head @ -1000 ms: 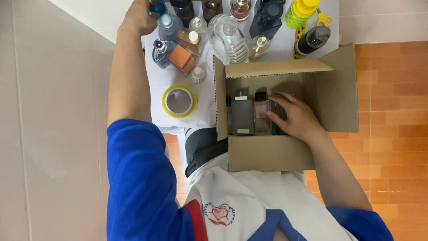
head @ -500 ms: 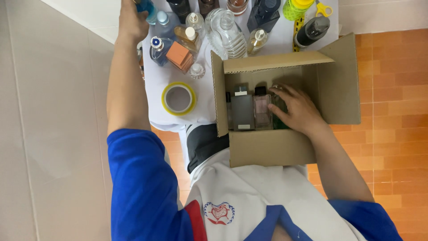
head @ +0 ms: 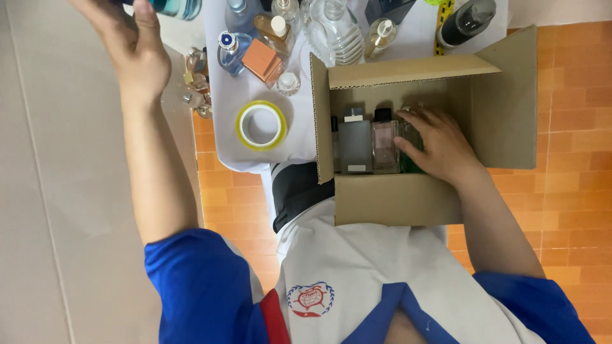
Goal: Packing various perfume bottles into a cardboard box and wrapping one in a cloth.
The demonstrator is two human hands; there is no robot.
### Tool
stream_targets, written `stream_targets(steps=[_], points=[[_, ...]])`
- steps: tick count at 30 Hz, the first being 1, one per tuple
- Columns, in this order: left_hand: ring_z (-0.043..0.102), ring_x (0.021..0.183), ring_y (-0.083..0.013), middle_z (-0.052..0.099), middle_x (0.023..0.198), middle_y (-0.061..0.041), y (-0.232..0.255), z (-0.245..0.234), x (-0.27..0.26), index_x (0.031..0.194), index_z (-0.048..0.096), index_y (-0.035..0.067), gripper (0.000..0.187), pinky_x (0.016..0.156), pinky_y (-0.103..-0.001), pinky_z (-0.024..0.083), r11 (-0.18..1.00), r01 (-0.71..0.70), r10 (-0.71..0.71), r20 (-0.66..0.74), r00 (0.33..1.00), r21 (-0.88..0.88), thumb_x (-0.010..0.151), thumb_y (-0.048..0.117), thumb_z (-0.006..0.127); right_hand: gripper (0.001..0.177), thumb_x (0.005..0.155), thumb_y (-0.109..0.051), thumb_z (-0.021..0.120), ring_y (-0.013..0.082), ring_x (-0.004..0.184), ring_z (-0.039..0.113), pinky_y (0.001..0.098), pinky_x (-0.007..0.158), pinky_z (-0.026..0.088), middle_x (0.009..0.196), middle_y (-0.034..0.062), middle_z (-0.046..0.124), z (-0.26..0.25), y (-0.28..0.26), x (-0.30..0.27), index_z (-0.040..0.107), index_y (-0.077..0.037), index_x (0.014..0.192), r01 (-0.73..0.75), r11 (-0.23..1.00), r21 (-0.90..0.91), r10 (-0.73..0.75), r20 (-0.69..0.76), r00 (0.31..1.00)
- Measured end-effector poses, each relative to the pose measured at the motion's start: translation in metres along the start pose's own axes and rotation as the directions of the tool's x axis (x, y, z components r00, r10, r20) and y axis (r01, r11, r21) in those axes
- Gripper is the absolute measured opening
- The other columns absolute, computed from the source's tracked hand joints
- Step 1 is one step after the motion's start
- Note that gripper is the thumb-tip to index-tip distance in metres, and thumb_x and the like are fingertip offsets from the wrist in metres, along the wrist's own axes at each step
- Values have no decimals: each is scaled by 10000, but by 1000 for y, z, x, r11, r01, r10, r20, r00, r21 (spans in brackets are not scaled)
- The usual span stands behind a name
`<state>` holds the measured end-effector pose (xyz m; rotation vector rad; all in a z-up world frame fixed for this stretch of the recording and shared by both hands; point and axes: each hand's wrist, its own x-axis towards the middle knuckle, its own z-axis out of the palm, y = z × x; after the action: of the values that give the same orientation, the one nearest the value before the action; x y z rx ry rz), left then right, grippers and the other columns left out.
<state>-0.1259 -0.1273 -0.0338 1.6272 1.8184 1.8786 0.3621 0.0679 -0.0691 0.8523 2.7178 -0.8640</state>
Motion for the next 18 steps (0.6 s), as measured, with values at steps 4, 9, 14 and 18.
stream_targets(steps=[4,9,14,18], points=[[334,1746,-222,246,1820,-37,52,10,-17,1668,33,329,642,1523,-372,235,997,76,-76,21,997,16,1241,329,512,604,1007,-489,505,409,1463,375,544,1140,305,1541,225,484,-2,3,1,511,-157,1511,-4,1000,-4,4,-15,1000],[486,1592,-388,331,1761,-216,118,59,-18,1675,-65,320,742,1413,-446,382,993,37,-17,179,984,-108,1192,275,496,631,1014,-470,495,430,1490,327,562,1142,308,1632,232,359,-23,-7,1,477,-101,1525,-32,999,42,35,-76,997],[333,1631,-343,285,1682,-195,180,126,2,1610,177,65,632,1434,-468,279,985,19,90,607,790,-171,1158,471,352,710,1064,-439,409,466,1486,306,582,1153,290,1632,280,332,-30,-6,5,297,10,1603,-28,989,144,52,-165,985],[243,1690,-353,207,1728,-183,180,176,-5,1631,129,91,592,1470,-471,171,970,63,132,731,670,-233,1177,-4,496,763,1077,-482,294,390,1573,80,572,1239,152,1702,247,116,-40,-15,5,114,16,1626,-145,971,192,169,-117,979]])
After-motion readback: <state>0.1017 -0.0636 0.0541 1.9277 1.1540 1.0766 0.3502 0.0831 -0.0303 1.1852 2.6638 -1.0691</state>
